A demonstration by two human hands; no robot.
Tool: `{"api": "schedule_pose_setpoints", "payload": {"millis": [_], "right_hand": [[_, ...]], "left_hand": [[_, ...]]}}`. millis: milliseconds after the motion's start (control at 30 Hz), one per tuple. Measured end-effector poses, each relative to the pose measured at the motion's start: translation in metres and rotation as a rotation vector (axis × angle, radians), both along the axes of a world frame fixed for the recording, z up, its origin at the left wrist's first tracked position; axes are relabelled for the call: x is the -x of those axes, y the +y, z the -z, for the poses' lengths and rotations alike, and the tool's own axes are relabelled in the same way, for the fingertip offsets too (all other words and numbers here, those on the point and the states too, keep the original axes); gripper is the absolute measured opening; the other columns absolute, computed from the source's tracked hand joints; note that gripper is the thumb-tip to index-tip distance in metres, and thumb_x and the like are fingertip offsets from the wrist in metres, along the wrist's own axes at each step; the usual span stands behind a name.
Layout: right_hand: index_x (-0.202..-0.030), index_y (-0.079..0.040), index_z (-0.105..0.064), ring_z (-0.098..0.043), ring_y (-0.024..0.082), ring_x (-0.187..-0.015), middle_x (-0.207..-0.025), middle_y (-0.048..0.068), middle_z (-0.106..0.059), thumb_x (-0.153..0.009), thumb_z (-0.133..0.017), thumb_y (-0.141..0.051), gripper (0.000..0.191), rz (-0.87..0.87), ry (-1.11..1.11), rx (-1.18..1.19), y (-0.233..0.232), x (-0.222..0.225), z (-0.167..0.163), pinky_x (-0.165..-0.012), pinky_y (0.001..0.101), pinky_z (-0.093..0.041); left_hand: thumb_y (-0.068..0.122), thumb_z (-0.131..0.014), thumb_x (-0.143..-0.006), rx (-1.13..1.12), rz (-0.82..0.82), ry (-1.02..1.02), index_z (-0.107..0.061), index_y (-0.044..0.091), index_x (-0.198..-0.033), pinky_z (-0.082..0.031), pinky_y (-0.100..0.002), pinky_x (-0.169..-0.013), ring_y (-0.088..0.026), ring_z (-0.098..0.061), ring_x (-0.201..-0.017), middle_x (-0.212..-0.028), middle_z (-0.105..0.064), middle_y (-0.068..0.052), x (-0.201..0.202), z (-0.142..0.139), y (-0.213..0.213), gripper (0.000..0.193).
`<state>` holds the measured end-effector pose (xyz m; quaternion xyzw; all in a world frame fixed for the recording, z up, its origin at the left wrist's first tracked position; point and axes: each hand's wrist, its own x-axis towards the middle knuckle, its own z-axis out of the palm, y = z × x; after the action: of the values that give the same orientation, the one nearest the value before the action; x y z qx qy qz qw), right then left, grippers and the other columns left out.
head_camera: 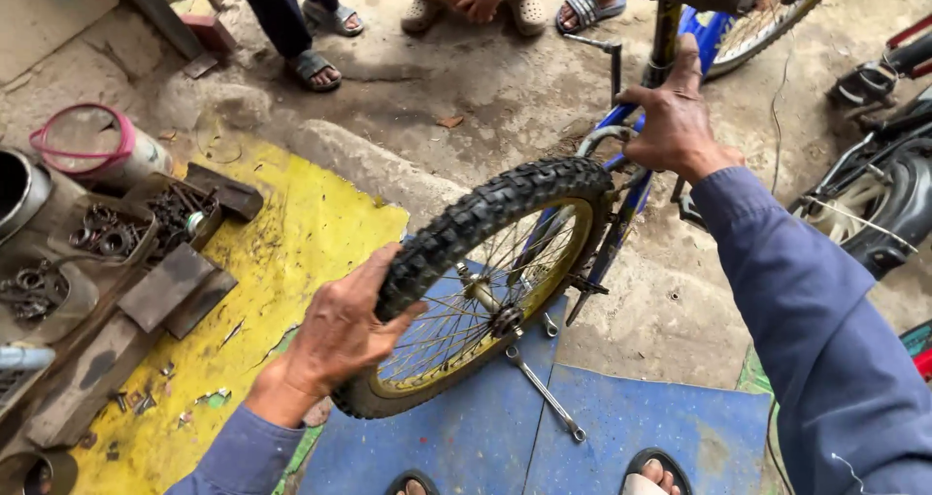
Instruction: The person repairs the rear wheel of a blue bicycle, using a wrench to loosen and tighten the axle nuts while steadying the wheel by hand. They reposition the wheel in the frame, adjust the chain over the sprocket, and spin the wheel to check its movement.
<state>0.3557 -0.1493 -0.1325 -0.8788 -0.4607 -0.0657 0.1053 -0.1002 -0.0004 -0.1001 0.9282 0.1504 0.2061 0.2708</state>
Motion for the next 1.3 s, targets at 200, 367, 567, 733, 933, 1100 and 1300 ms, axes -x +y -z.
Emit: {"api": "schedule_pose_setpoints", "payload": {"millis": [200,367,567,733,933,1100,1300], "right_hand": [[-0.126,-0.022,-0.077,-0.007,0.065,-0.146,-0.163,0.034,0.003,-0.061,-0.09,-0.018,0.067,-0.021,-0.051,-0.015,0.004,-0.009,0.016,-0.115,0.0524,-0.042],[-0.132,-0.023,-0.075,-0.004,0.065,-0.151,-0.169,0.03,0.001,-0.065,-0.086,-0.017,0.068,0.058,0.002,0.053,0.01,-0.014,0.03,-0.115,0.0509,-0.046],[-0.13,-0.021,-0.077,-0.005,0.063,-0.15,-0.164,0.042,0.001,-0.06,-0.092,-0.026,0.071,-0.071,-0.073,-0.082,0.011,-0.021,0.03,-0.118,0.0586,-0.041],[-0.134,-0.02,-0.075,-0.003,0.065,-0.154,-0.166,0.042,-0.001,-0.062,-0.088,-0.021,0.073,-0.03,-0.04,-0.033,0.013,-0.016,0.037,-0.113,0.0575,-0.046],[-0.126,-0.017,-0.075,-0.003,0.069,-0.153,-0.169,0.043,0.001,-0.072,-0.089,-0.023,0.056,-0.001,-0.045,-0.112,0.04,-0.001,0.067,-0.11,0.0674,-0.045],[-0.123,-0.016,-0.068,-0.002,0.065,-0.148,-0.159,0.044,0.003,-0.068,-0.093,-0.037,0.064,-0.035,-0.315,-0.105,0.049,-0.013,0.097,-0.112,0.0712,-0.045],[-0.137,-0.014,-0.063,-0.013,0.059,-0.155,-0.166,0.035,-0.009,-0.077,-0.089,-0.032,0.068,0.056,0.001,-0.054,0.033,-0.026,0.126,-0.113,0.0688,-0.046]], "left_hand": [[0.024,-0.084,-0.079,0.095,0.033,0.054,-0.055,0.004,-0.134,-0.06,-0.043,-0.072,-0.039,-0.076,-0.089,-0.103,-0.073,-0.024,-0.007,0.007,0.035,0.065],[0.022,-0.084,-0.08,0.031,-0.034,-0.008,-0.051,0.001,-0.135,-0.059,-0.045,-0.069,-0.04,-0.074,-0.085,-0.099,-0.072,-0.024,-0.001,0.005,-0.013,0.067],[0.019,-0.083,-0.08,0.051,-0.135,-0.041,-0.053,0.001,-0.132,-0.059,-0.045,-0.066,-0.041,-0.073,-0.082,-0.1,-0.073,-0.023,0.007,-0.007,-0.07,0.063],[0.019,-0.083,-0.078,0.03,-0.092,0.002,-0.054,0.002,-0.131,-0.058,-0.047,-0.069,-0.043,-0.072,-0.085,-0.1,-0.072,-0.023,0.003,-0.018,-0.037,0.063],[0.019,-0.081,-0.078,0.002,-0.073,0.117,-0.057,0.01,-0.134,-0.056,-0.047,-0.076,-0.043,-0.069,-0.093,-0.105,-0.072,-0.022,-0.024,-0.046,0.006,0.061],[0.021,-0.083,-0.077,-0.007,-0.077,0.075,-0.056,0.009,-0.133,-0.057,-0.046,-0.079,-0.042,-0.069,-0.099,-0.107,-0.072,-0.021,-0.04,-0.041,0.016,0.063],[0.022,-0.081,-0.081,-0.028,-0.073,0.067,-0.055,0.009,-0.135,-0.057,-0.046,-0.08,-0.041,-0.069,-0.099,-0.11,-0.071,-0.018,-0.053,-0.032,0.014,0.061]]}}
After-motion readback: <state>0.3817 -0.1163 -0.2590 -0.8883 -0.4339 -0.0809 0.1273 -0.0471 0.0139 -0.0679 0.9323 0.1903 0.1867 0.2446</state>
